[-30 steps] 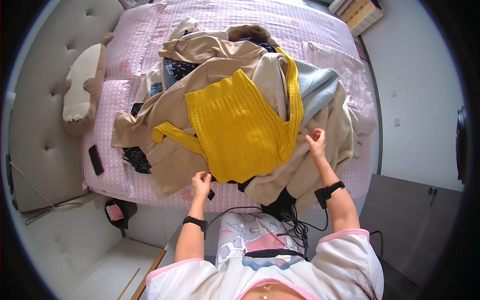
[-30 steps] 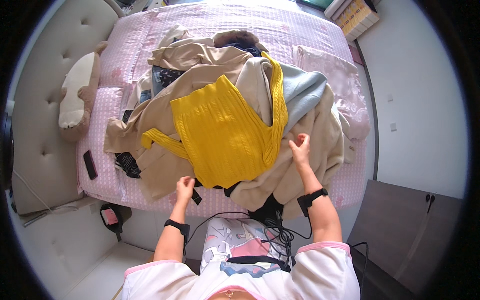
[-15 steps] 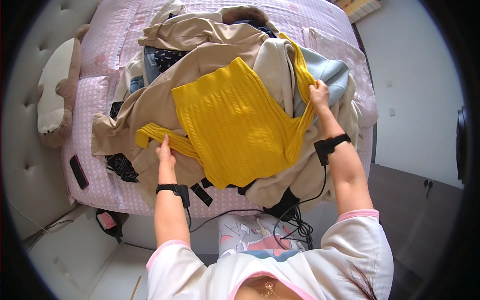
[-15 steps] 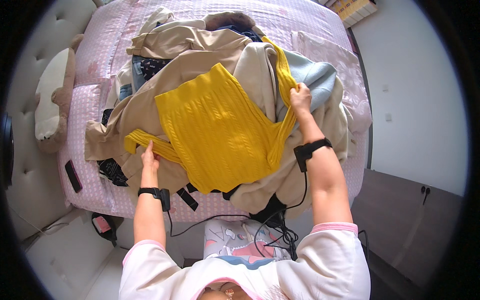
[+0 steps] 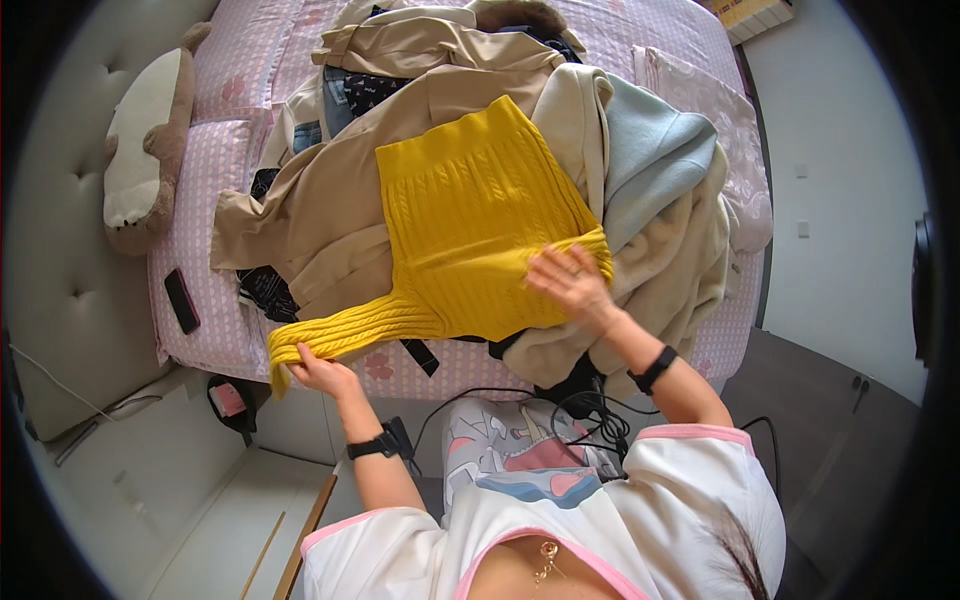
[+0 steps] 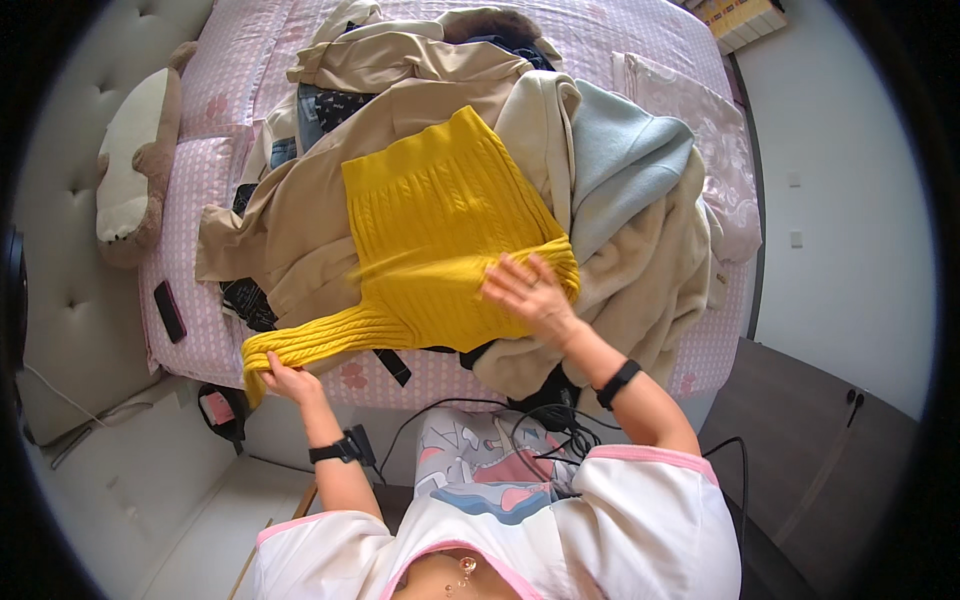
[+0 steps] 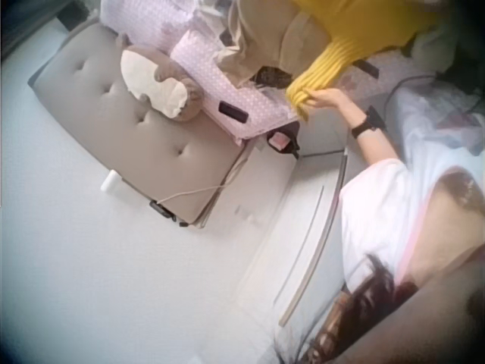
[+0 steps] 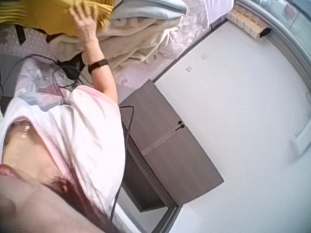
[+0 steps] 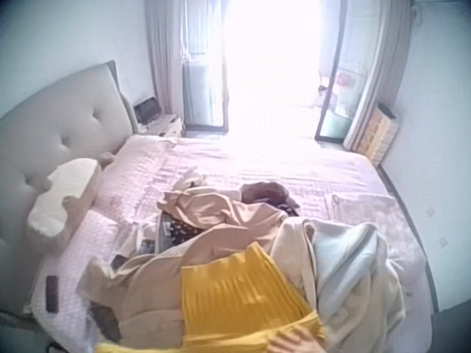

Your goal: The person hangs a white jacket, a brown jacket, a denim-sleeved jacket, and a beige coat on hangers and places them in a closet, and folds a yellow sweater.

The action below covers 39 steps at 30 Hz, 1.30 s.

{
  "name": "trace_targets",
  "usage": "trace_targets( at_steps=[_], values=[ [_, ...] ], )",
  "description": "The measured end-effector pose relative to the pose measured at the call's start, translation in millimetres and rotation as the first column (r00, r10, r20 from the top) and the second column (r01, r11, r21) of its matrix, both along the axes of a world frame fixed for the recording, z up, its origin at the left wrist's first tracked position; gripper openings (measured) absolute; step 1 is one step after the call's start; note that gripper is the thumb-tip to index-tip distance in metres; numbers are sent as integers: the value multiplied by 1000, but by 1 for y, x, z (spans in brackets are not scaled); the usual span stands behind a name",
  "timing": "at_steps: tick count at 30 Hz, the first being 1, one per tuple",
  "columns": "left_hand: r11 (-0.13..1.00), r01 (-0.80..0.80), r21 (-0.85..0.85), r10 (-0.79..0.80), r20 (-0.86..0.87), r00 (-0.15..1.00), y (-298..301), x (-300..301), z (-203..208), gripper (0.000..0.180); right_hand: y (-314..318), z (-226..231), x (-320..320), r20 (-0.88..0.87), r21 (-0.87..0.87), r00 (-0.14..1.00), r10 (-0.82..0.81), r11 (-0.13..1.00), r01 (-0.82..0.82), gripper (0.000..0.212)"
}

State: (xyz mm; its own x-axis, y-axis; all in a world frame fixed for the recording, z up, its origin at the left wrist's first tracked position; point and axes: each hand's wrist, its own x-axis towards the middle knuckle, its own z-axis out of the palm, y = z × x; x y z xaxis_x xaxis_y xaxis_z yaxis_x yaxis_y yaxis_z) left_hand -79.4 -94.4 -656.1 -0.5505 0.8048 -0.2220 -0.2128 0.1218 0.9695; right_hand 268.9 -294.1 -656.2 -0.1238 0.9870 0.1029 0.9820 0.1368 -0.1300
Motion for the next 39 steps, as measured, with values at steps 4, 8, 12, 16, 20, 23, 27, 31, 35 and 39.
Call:
trace_targets(
  at_steps=[4,8,12,16,20,23,27,31,35,39],
  values=[
    [776,630,33,-399,-748,531,-45,66,9,28,-19,-19,-26,-184,-349,983,16,934,-80,34],
    [-83,874,-478,-624,-659,-420,-77,117,0,40,-17,-3,-27,-448,-74,850,-277,959,273,33],
    [457,806,-377,-750,-650,121,-89,109,-66,56,-30,-13,-4,-692,-313,295,-659,641,701,26],
    [744,302,-596,-660,-725,196,-76,98,-82,77,-26,-13,8,-558,-262,323,-765,532,805,46],
    [533,519,-668,-692,9,722,-60,45,-137,78,-6,-19,-1,-284,-378,362,-888,451,808,73],
    [540,614,-576,-578,277,767,-51,42,-121,59,4,-18,-4,-182,-421,283,-942,335,843,75],
    [385,684,-620,-733,244,634,-52,21,-135,54,7,-12,-18,-145,-287,416,-898,441,851,61],
    [366,719,-591,-813,174,556,-53,25,-131,53,-6,-20,-16,-116,-309,525,-843,533,788,37],
    [273,712,-647,-842,198,503,-51,37,-113,57,-21,-11,34,-316,-539,320,-893,446,714,20],
    [236,688,-686,-898,116,424,-57,43,-122,58,-15,-12,43,-293,-599,309,-905,426,678,32]
  ],
)
